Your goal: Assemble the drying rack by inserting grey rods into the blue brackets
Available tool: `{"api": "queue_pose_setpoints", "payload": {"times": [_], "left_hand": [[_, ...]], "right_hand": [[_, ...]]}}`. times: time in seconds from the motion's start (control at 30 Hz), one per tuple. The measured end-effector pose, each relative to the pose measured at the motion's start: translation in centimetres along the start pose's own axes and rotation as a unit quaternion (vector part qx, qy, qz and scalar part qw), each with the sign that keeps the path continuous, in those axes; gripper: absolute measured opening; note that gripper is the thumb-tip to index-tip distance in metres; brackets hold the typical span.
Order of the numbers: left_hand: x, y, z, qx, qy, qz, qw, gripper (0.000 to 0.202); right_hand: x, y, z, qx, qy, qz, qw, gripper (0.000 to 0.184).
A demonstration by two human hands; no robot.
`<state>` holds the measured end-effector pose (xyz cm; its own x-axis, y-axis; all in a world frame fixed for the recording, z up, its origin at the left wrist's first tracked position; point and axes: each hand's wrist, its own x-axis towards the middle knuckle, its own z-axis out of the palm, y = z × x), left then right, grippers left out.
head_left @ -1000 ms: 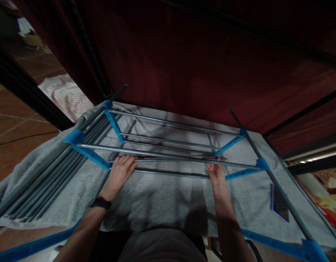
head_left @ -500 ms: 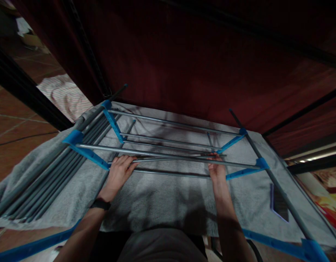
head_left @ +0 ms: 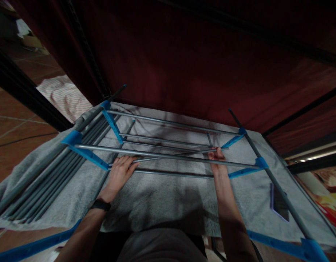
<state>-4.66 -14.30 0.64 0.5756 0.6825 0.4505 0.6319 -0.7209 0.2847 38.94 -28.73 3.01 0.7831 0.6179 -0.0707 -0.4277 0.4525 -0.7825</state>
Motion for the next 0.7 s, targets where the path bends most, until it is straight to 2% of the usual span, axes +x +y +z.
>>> {"api": "queue_pose_setpoints", "payload": {"times": [0.3,0.7], "left_hand": [[0.5,0.7,-0.3,-0.006,0.01,-0.003,1.0,0.035],[1.0,1.1,-0.3,-0.014,0.006,-0.004,1.0,0.034]], "right_hand": [[2.0,-0.9,1.4,-0.015,0.013,0.011,1.0,0.019],[3.0,-1.3,1.2,-0.032,0.026,0.024,0.999,0.017]]}}
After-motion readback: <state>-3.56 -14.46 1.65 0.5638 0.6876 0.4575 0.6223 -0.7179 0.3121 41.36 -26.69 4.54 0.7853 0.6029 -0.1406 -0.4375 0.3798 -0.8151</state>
